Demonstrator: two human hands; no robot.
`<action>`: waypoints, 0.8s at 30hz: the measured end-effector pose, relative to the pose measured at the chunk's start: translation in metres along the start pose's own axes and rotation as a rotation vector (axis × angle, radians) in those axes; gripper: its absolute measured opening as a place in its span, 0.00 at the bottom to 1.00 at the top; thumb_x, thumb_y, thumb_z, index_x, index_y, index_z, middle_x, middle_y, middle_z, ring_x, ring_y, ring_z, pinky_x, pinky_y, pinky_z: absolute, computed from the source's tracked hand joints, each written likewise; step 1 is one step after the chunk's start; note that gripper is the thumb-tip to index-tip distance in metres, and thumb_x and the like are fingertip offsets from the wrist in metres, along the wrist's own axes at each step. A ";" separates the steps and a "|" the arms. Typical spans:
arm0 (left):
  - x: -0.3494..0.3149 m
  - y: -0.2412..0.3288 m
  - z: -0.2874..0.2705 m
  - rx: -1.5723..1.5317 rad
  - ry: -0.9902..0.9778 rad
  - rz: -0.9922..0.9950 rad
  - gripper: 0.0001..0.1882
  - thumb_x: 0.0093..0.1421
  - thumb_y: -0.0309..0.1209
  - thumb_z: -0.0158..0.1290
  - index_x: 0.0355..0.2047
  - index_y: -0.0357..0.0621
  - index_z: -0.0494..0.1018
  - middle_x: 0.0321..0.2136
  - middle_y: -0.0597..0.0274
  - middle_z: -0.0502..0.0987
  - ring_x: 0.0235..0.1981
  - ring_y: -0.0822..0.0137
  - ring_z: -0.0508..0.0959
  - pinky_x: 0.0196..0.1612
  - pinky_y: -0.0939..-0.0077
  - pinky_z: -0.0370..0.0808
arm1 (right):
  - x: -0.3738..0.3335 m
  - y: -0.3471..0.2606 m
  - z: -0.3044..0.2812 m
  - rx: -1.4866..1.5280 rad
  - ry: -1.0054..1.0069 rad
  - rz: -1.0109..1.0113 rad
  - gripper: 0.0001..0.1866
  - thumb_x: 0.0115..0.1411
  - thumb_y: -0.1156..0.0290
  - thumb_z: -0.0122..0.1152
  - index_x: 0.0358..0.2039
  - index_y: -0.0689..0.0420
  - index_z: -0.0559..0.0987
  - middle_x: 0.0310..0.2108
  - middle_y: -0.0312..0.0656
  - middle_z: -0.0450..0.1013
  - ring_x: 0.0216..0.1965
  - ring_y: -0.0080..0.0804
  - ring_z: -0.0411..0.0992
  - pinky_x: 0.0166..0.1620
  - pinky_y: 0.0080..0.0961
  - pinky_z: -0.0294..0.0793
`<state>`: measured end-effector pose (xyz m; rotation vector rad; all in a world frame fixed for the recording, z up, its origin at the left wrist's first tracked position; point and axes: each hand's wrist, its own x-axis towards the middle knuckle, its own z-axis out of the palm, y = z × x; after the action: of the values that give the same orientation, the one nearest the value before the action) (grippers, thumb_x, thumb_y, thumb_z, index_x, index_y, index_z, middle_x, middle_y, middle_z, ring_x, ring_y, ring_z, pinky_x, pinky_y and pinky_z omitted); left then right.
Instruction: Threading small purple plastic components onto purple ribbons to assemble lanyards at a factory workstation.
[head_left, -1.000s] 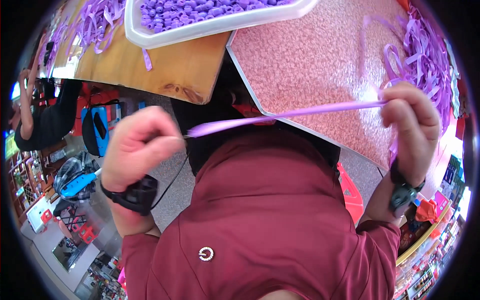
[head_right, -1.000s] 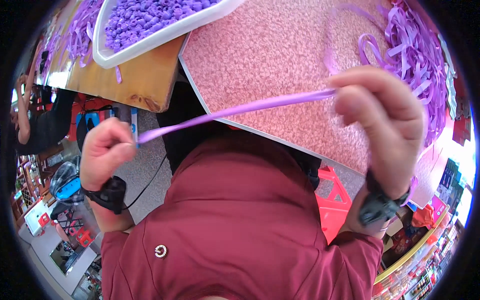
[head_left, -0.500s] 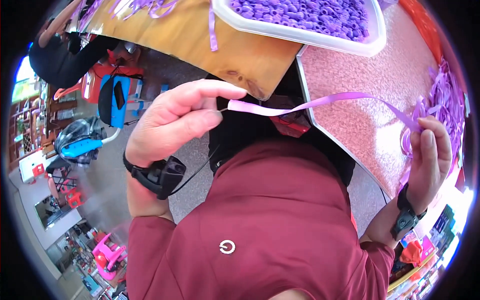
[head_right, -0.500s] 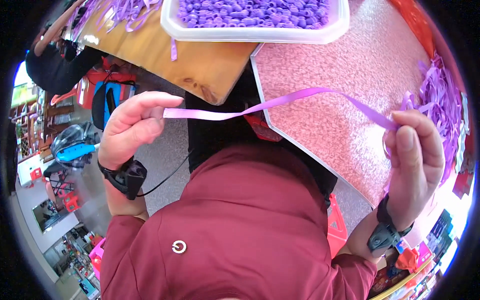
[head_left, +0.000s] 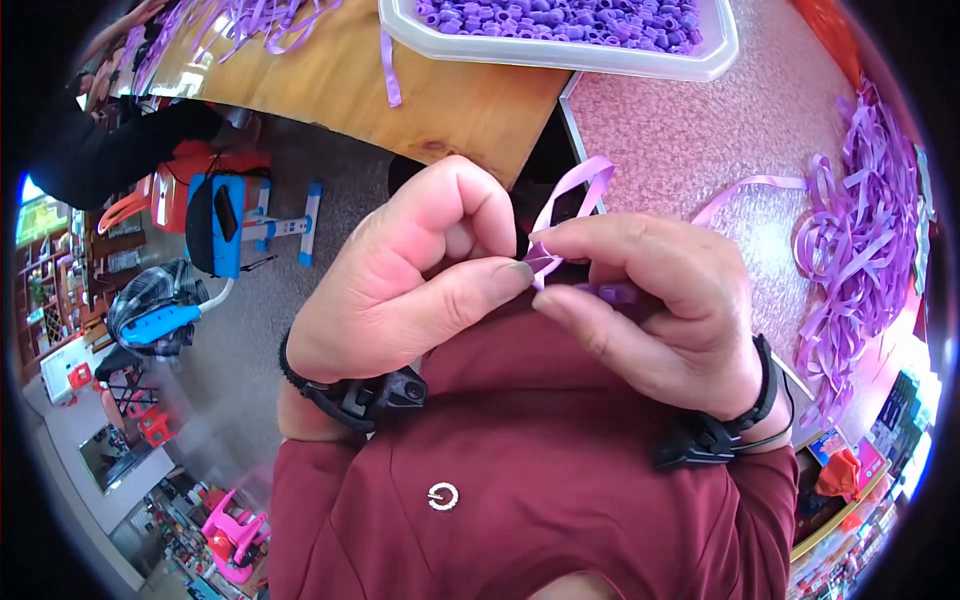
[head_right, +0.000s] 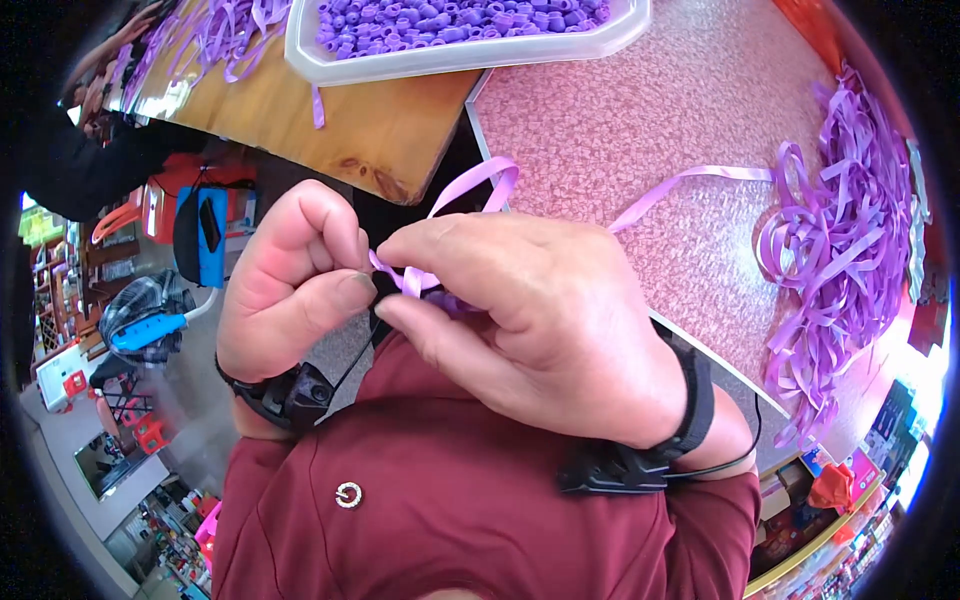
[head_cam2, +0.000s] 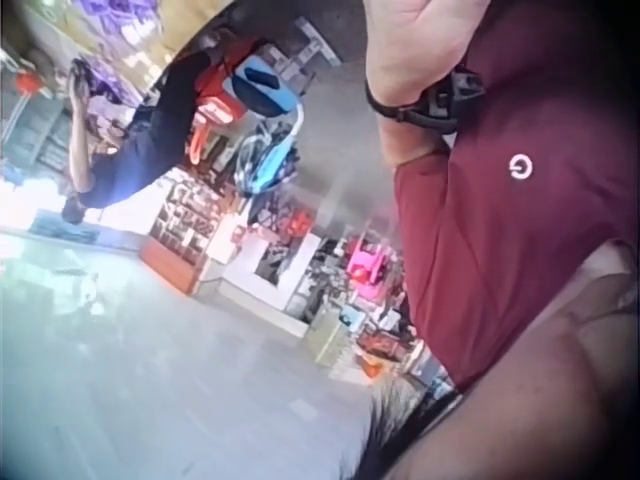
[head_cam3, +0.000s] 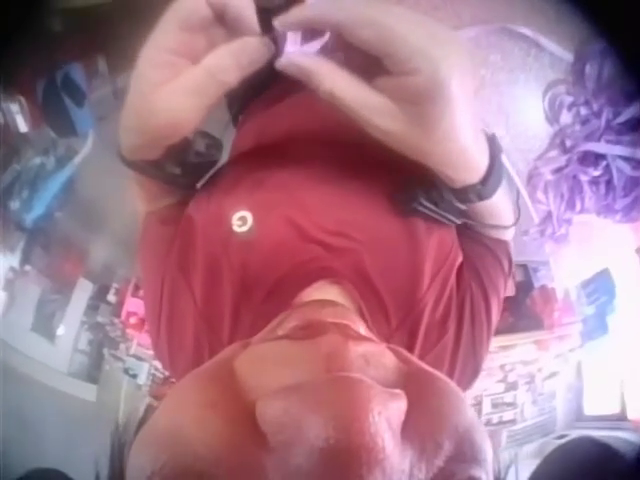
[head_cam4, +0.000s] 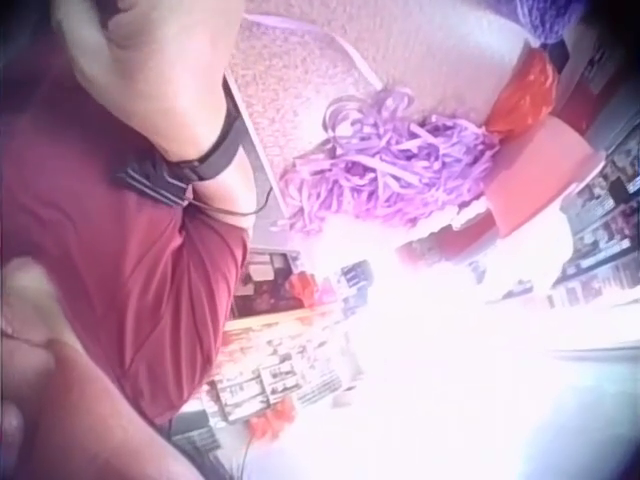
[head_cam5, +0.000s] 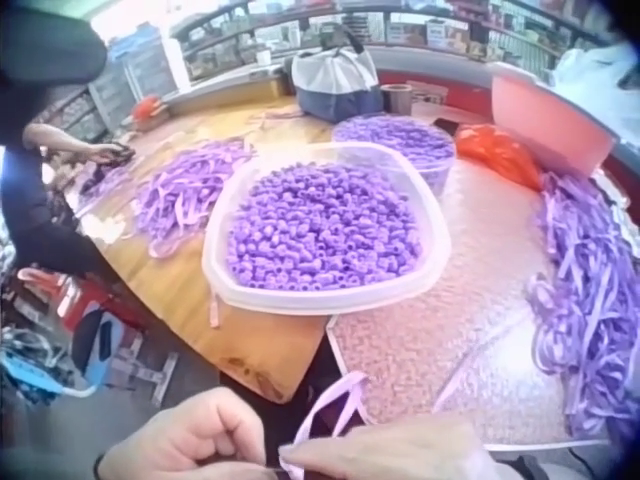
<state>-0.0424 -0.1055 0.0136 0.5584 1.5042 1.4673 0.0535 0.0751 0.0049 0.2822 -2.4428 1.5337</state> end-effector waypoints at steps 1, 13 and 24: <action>0.002 -0.001 0.001 0.000 -0.007 0.000 0.10 0.55 0.21 0.47 0.35 0.39 0.59 0.28 0.68 0.64 0.27 0.82 0.63 0.30 0.89 0.60 | 0.000 0.003 0.001 -0.004 0.005 0.003 0.15 0.44 0.80 0.64 0.35 0.61 0.76 0.24 0.40 0.73 0.19 0.22 0.68 0.21 0.17 0.64; 0.010 -0.007 0.009 0.000 0.011 0.057 0.07 0.57 0.22 0.46 0.33 0.40 0.59 0.23 0.72 0.64 0.22 0.85 0.61 0.24 0.91 0.56 | 0.001 0.011 -0.004 -0.194 0.206 -0.148 0.12 0.37 0.86 0.59 0.26 0.60 0.77 0.12 0.37 0.64 0.12 0.28 0.62 0.17 0.22 0.58; 0.016 -0.007 0.021 0.209 0.103 0.098 0.04 0.59 0.24 0.45 0.32 0.39 0.62 0.17 0.72 0.65 0.16 0.85 0.60 0.19 0.90 0.55 | -0.002 0.029 -0.008 -0.529 0.252 -0.413 0.12 0.34 0.83 0.62 0.24 0.59 0.76 0.13 0.37 0.64 0.13 0.31 0.62 0.16 0.24 0.59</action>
<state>-0.0306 -0.0826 0.0052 0.6985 1.7458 1.4402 0.0474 0.0951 -0.0171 0.4233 -2.2948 0.6813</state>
